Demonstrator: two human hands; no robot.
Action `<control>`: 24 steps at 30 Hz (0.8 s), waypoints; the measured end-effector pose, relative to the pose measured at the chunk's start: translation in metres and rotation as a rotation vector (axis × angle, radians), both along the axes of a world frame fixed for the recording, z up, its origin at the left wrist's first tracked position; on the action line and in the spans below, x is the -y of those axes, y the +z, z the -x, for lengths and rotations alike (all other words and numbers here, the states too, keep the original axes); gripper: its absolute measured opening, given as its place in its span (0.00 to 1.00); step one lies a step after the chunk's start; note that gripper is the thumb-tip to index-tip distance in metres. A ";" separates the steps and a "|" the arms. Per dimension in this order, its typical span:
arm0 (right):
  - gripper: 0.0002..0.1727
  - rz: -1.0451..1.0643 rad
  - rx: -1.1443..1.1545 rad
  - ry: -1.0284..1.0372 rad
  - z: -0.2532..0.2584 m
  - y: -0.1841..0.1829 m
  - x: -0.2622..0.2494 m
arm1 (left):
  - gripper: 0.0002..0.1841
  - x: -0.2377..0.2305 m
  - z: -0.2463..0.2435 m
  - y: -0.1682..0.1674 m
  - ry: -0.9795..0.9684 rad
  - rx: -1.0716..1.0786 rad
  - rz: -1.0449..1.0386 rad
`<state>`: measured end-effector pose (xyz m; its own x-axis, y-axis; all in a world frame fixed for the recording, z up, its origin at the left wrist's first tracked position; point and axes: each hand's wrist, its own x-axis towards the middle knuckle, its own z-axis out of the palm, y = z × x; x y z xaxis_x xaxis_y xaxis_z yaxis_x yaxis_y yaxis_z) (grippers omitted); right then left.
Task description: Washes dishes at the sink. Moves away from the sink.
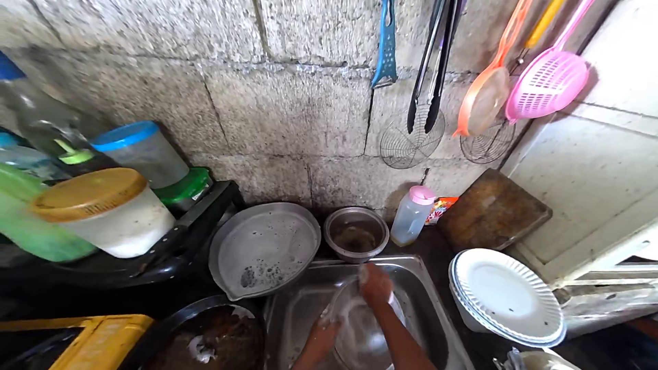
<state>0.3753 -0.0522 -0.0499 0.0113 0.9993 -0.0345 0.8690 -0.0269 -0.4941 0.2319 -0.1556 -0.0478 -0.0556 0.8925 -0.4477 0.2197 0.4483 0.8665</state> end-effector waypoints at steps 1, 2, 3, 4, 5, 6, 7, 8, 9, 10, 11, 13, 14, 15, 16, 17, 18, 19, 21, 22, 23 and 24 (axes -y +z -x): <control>0.24 -0.022 0.000 -0.100 -0.006 -0.010 -0.006 | 0.25 0.002 -0.003 -0.004 0.066 0.015 -0.020; 0.23 -0.074 -0.005 -0.125 -0.008 -0.022 -0.006 | 0.24 0.003 -0.007 -0.008 0.121 0.030 -0.040; 0.23 -0.108 -0.018 -0.087 -0.005 -0.030 0.002 | 0.25 0.005 -0.012 -0.013 0.165 0.061 -0.050; 0.25 -0.114 -0.040 -0.004 0.002 -0.033 0.014 | 0.25 0.005 -0.017 -0.019 0.204 0.101 -0.058; 0.26 -0.077 -0.082 0.103 0.011 -0.033 0.029 | 0.25 0.003 -0.020 -0.026 0.236 0.144 -0.075; 0.26 -0.025 -0.139 0.218 0.018 -0.031 0.045 | 0.25 0.001 -0.022 -0.032 0.268 0.173 -0.099; 0.25 0.007 -0.211 0.333 0.022 -0.032 0.061 | 0.24 -0.003 -0.024 -0.037 0.314 0.172 -0.128; 0.23 0.037 -0.264 0.445 0.020 -0.035 0.076 | 0.23 -0.006 -0.024 -0.041 0.368 0.131 -0.147; 0.21 0.059 -0.277 0.551 0.012 -0.041 0.085 | 0.25 -0.007 -0.017 -0.039 0.392 0.145 -0.130; 0.20 0.044 -0.255 0.634 -0.003 -0.049 0.089 | 0.26 -0.007 -0.008 -0.036 0.419 0.146 -0.122; 0.20 -0.017 -0.214 0.678 -0.022 -0.059 0.088 | 0.27 -0.006 -0.001 -0.034 0.454 0.138 -0.114; 0.20 -0.246 -0.174 0.651 -0.063 -0.070 0.065 | 0.28 -0.005 0.011 -0.030 0.509 0.175 -0.069; 0.20 -0.349 -0.211 0.597 -0.077 -0.065 0.050 | 0.27 -0.003 0.014 -0.030 0.517 0.231 -0.031; 0.18 -0.398 -0.335 0.521 -0.083 -0.050 0.038 | 0.26 -0.001 0.015 -0.029 0.514 0.308 0.013; 0.17 -0.409 -0.523 0.439 -0.083 -0.033 0.029 | 0.23 0.000 0.013 -0.028 0.504 0.404 0.066; 0.17 -0.386 -0.763 0.350 -0.077 -0.016 0.023 | 0.20 0.001 0.011 -0.028 0.488 0.509 0.135; 0.14 -0.368 -0.957 0.268 -0.067 0.000 0.021 | 0.16 0.001 0.009 -0.031 0.453 0.614 0.228; 0.09 -0.381 -1.037 0.211 -0.054 0.015 0.020 | 0.15 0.002 0.005 -0.036 0.406 0.711 0.340; 0.09 -0.409 -0.896 0.144 -0.029 0.032 0.022 | 0.17 0.008 -0.004 -0.052 0.316 0.905 0.448; 0.12 -0.355 -0.725 0.123 -0.019 0.039 0.024 | 0.18 0.017 -0.002 -0.053 0.282 0.954 0.421; 0.17 -0.232 -0.523 0.137 -0.012 0.047 0.025 | 0.20 0.026 0.006 -0.056 0.231 0.979 0.342; 0.20 -0.096 -0.331 0.176 -0.006 0.052 0.023 | 0.23 0.034 0.007 -0.043 0.224 0.909 0.269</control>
